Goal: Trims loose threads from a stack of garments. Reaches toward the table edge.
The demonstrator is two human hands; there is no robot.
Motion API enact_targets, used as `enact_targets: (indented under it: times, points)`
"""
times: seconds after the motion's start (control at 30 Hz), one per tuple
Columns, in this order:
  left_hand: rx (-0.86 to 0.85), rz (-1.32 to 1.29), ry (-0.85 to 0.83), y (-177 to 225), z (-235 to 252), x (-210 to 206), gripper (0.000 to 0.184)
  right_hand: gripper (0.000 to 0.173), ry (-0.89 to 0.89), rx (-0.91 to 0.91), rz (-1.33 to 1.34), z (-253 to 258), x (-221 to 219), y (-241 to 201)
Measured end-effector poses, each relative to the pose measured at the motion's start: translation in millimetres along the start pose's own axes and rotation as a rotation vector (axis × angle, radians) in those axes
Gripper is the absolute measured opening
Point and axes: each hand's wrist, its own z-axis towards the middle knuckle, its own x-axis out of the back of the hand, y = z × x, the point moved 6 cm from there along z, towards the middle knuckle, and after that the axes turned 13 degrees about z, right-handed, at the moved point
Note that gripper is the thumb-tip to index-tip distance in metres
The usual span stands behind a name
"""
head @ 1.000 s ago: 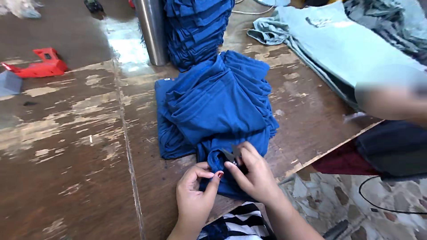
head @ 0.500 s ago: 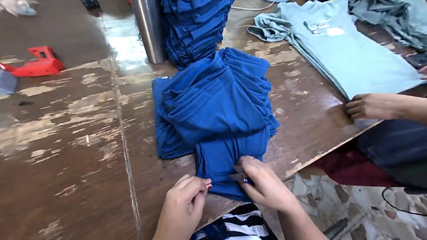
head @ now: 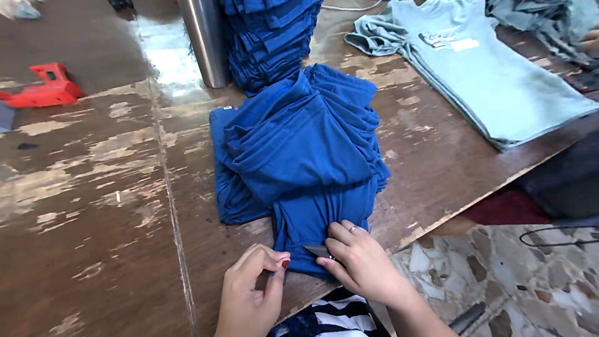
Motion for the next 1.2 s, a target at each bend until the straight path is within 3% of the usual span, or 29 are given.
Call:
enact_targets:
  times: [0.17, 0.27, 0.33, 0.43, 0.5, 0.57, 0.63, 0.67, 0.77, 0.8, 0.87, 1.0, 1.13, 1.2]
  points:
    - [0.084, 0.054, 0.014, 0.9, 7.9, 0.4, 0.008, 0.054, -0.040, -0.017, 0.131, -3.0, 6.3, 4.3]
    - [0.115, 0.230, 0.005, -0.6, 13.5, -15.5, 0.029, 0.055, -0.034, -0.024, 0.236, -3.9, 9.9, 8.5]
    - [0.108, 0.309, 0.006, -1.2, 13.7, -18.5, 0.014, 0.053, -0.017, -0.039, 0.297, -4.4, 13.1, 11.6]
    - [0.029, 0.287, -0.032, 5.6, 10.5, 0.9, 0.009, 0.052, 0.006, -0.052, 0.404, -6.3, 18.3, 18.4]
    - [-0.078, 0.260, -0.260, 16.6, 4.5, 13.7, 0.010, 0.051, 0.013, -0.057, 0.474, -6.7, 20.1, 22.6]
    - [-0.169, 0.169, -0.626, 29.2, -6.7, 13.4, 0.017, 0.050, 0.021, -0.045, 0.532, -5.8, 21.6, 24.3]
    - [-0.227, 0.113, -0.788, 38.6, -11.7, 3.2, 0.027, 0.049, 0.040, -0.024, 0.582, -4.3, 23.1, 24.3]
    - [-0.238, 0.138, -0.714, 41.2, -8.7, -2.3, 0.030, 0.049, 0.052, -0.016, 0.603, -3.8, 24.0, 23.1]
    - [-0.148, 0.377, -0.243, 36.7, 9.0, -20.7, 0.037, 0.048, 0.112, 0.027, 0.647, -3.4, 28.8, 13.0]
    - [-0.091, 0.446, -0.151, 30.5, 13.8, -26.6, 0.042, 0.047, 0.126, 0.048, 0.649, -2.9, 30.3, 8.3]
    - [-0.008, 0.528, -0.070, 17.8, 17.8, -31.2, 0.034, 0.045, 0.155, 0.074, 0.636, -2.5, 32.7, 2.6]
    - [0.000, 0.474, -0.099, 19.2, 6.1, -7.6, 0.014, 0.041, 0.160, 0.072, 0.653, -4.2, 33.5, 8.2]
    - [-0.040, 0.338, -0.318, 27.4, -6.2, 22.2, 0.014, 0.036, 0.182, 0.061, 0.718, -5.5, 31.0, 14.4]
    - [-0.048, 0.306, -0.315, 30.1, -3.2, 21.6, 0.021, 0.035, 0.205, 0.065, 0.751, -5.2, 31.3, 12.3]
